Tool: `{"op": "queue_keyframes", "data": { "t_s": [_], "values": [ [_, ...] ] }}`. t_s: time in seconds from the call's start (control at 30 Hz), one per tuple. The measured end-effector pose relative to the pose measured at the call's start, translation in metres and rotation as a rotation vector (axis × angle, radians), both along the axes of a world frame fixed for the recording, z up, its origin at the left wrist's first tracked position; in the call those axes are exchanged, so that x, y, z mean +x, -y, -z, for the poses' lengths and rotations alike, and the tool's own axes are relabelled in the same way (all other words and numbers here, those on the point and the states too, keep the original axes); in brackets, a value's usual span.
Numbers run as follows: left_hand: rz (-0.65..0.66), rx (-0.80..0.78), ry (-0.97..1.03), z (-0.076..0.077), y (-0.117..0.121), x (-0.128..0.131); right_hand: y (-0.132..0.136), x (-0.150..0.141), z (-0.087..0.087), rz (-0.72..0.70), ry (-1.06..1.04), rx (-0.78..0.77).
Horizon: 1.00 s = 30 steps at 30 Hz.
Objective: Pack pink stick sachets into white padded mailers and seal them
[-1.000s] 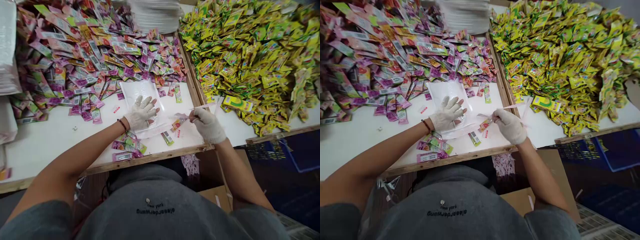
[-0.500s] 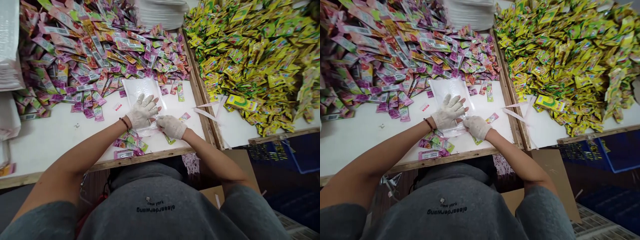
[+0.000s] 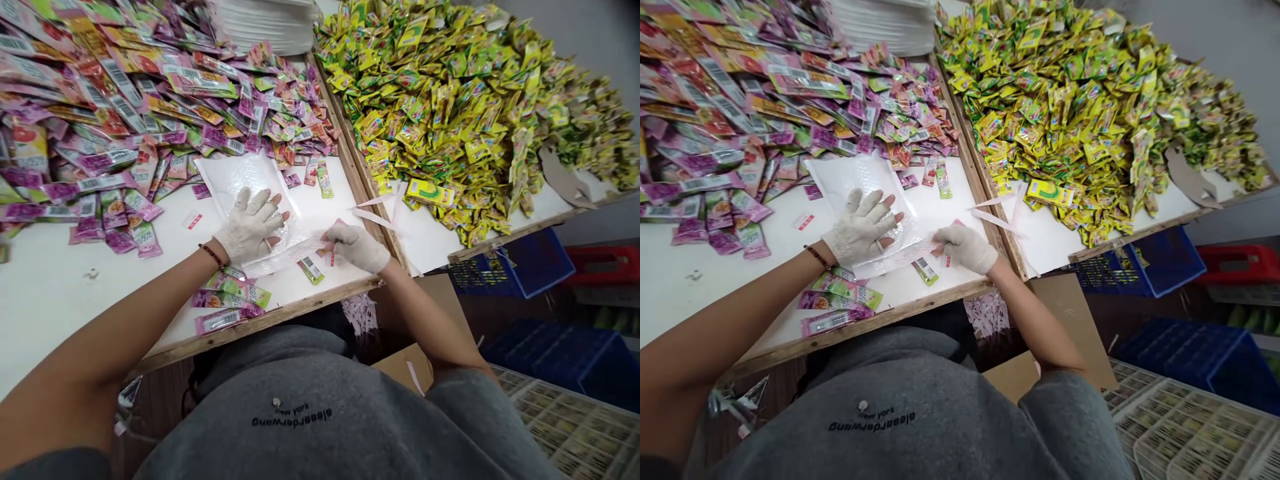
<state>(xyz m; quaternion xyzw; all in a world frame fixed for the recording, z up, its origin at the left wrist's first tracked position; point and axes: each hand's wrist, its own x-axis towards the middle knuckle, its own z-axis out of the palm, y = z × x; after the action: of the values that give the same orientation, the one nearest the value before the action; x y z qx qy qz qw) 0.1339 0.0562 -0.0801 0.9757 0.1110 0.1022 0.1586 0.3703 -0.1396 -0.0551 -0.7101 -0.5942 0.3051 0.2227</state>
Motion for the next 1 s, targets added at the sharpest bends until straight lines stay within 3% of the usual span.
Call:
{"op": "queue_keyframes", "data": {
  "t_s": [0.2,0.33,0.43,0.57,0.63,0.77,0.83,0.9,1.0],
  "values": [
    [-0.003,0.050,-0.093,-0.002,0.003,-0.001,-0.052,-0.062,0.018,-0.354,0.318,-0.109],
    [0.003,0.048,-0.054,0.003,0.001,-0.002,-0.054,-0.062,0.019,-0.286,0.235,0.009],
    [0.001,0.016,-0.027,0.006,-0.001,-0.001,-0.027,-0.044,0.007,-0.039,-0.051,0.143],
    [0.007,-0.001,-0.010,0.008,-0.004,0.000,0.050,0.001,-0.017,0.255,-0.320,0.170],
    [0.008,0.026,0.019,0.009,-0.006,0.001,0.097,0.023,-0.025,0.318,-0.270,-0.057],
    [-0.008,0.021,0.112,0.012,-0.014,0.003,0.176,0.044,-0.026,0.468,0.125,-0.723],
    [-0.001,-0.008,0.115,0.010,-0.013,-0.001,0.195,0.044,-0.026,0.551,0.265,-0.856],
    [0.031,-0.006,0.065,0.004,-0.004,-0.012,0.196,0.040,-0.029,0.541,0.309,-0.805],
    [0.040,0.059,-0.076,-0.009,0.024,-0.035,0.159,0.027,-0.035,0.325,0.230,-0.373]
  ]
}}
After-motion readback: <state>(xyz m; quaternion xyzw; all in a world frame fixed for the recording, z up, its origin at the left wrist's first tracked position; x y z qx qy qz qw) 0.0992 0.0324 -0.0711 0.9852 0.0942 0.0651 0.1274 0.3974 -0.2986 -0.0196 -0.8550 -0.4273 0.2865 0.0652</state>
